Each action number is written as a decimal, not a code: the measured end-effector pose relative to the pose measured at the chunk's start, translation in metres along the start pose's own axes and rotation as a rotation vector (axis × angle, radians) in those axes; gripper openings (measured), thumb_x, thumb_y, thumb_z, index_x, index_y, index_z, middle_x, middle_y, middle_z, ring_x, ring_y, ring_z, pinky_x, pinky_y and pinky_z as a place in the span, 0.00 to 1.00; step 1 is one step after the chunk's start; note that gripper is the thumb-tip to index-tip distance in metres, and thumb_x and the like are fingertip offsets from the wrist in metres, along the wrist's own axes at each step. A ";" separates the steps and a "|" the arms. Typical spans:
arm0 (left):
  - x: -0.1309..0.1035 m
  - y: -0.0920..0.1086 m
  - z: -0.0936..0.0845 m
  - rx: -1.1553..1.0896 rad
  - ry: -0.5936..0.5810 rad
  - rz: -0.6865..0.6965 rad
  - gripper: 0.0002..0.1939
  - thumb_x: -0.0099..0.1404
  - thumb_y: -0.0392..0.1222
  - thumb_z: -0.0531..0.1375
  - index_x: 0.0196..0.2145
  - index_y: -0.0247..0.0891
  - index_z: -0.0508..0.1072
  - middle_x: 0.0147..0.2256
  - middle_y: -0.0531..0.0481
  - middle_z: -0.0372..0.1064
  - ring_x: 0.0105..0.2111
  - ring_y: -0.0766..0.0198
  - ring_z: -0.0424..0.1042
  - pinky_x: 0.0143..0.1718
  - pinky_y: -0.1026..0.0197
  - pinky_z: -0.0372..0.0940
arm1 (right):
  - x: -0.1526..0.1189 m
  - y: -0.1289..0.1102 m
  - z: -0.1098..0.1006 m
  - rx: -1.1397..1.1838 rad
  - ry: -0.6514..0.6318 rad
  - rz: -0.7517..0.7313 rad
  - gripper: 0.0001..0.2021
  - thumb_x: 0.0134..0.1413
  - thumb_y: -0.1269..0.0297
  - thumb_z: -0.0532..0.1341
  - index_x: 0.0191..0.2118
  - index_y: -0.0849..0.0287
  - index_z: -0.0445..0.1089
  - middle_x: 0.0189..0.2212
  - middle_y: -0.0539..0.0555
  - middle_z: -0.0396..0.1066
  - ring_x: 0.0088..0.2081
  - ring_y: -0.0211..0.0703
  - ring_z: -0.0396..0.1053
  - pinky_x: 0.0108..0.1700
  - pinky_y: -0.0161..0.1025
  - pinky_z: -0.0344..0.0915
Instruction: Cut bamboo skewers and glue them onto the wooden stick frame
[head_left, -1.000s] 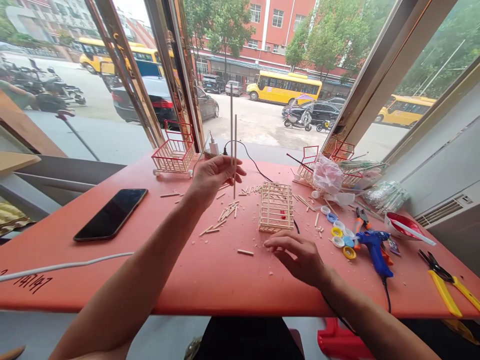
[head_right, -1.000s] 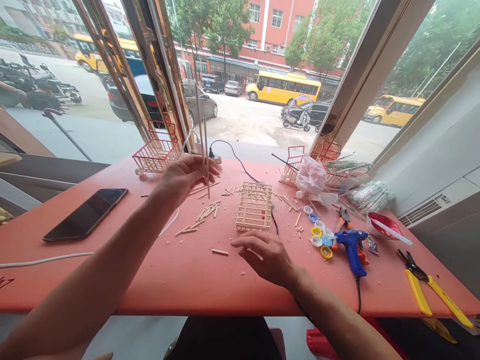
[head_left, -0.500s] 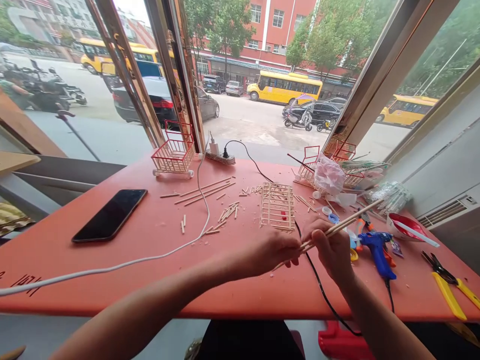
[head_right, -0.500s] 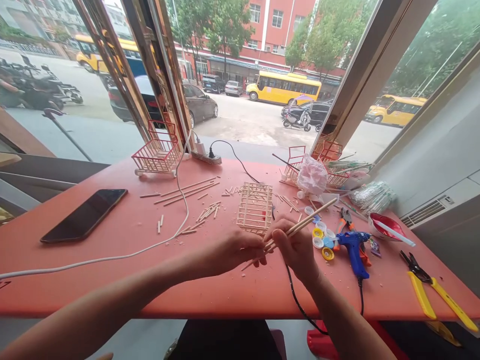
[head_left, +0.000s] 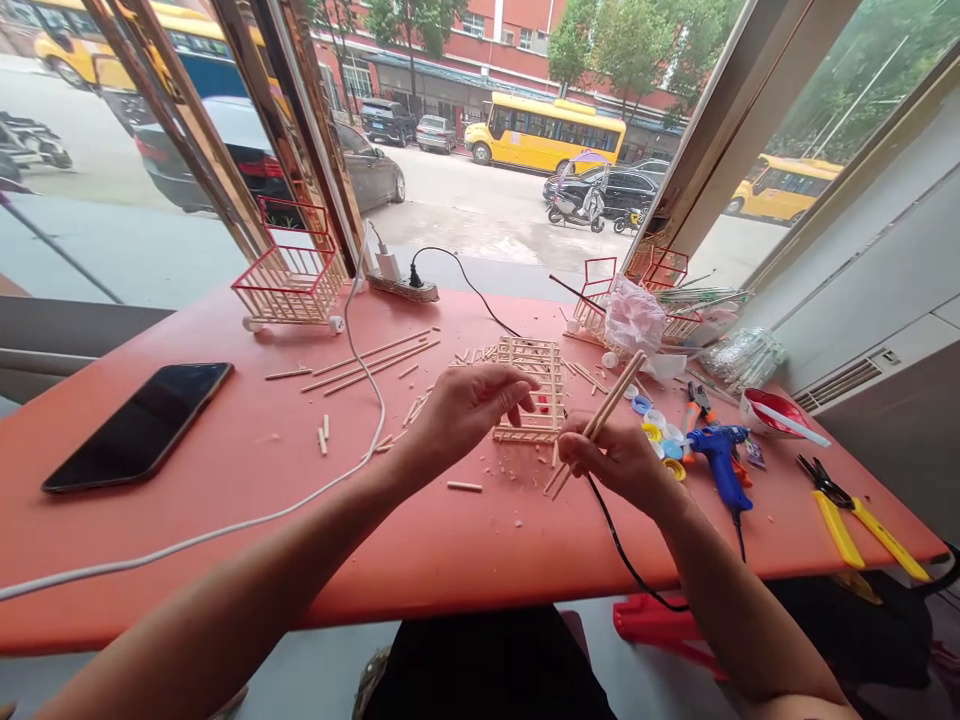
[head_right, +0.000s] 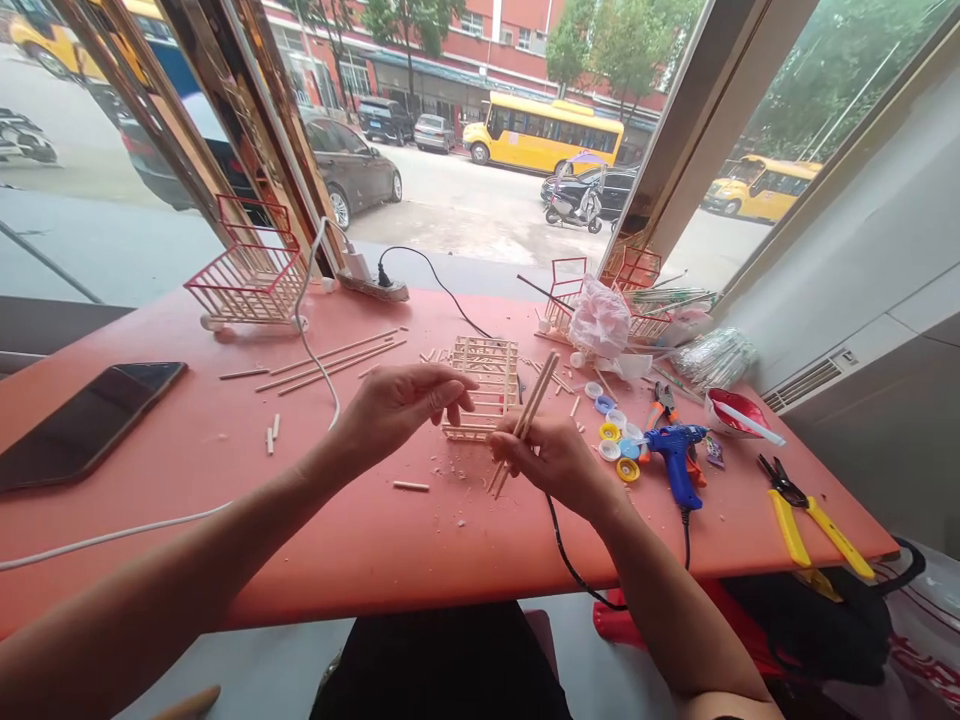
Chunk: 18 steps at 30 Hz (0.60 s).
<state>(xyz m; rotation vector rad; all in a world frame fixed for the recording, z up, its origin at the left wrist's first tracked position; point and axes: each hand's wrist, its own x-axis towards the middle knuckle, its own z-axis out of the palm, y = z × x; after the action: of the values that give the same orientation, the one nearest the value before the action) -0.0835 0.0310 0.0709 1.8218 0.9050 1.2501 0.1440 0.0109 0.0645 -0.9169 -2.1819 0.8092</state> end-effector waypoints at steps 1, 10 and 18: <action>0.000 0.001 0.001 -0.026 -0.023 -0.012 0.10 0.68 0.42 0.61 0.40 0.36 0.82 0.29 0.48 0.80 0.24 0.67 0.74 0.27 0.65 0.68 | 0.000 0.000 0.002 0.070 0.006 0.043 0.23 0.72 0.48 0.53 0.31 0.60 0.70 0.24 0.50 0.67 0.23 0.34 0.67 0.27 0.32 0.64; -0.006 0.003 0.012 -0.045 -0.167 -0.049 0.07 0.61 0.39 0.66 0.36 0.38 0.84 0.34 0.48 0.80 0.34 0.61 0.77 0.37 0.62 0.70 | 0.003 0.003 0.021 -0.119 -0.106 -0.196 0.15 0.71 0.59 0.59 0.30 0.59 0.69 0.29 0.50 0.70 0.31 0.37 0.66 0.38 0.35 0.66; -0.007 0.021 0.009 -0.264 -0.269 -0.069 0.07 0.65 0.40 0.63 0.36 0.37 0.82 0.29 0.49 0.77 0.28 0.64 0.73 0.29 0.65 0.68 | 0.006 0.007 0.030 -0.081 -0.080 -0.195 0.16 0.70 0.60 0.58 0.29 0.58 0.66 0.26 0.49 0.66 0.33 0.39 0.66 0.38 0.36 0.65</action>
<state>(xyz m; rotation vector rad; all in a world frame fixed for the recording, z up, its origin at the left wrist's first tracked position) -0.0735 0.0135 0.0841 1.6817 0.6171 0.9997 0.1216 0.0105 0.0433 -0.7065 -2.3455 0.6775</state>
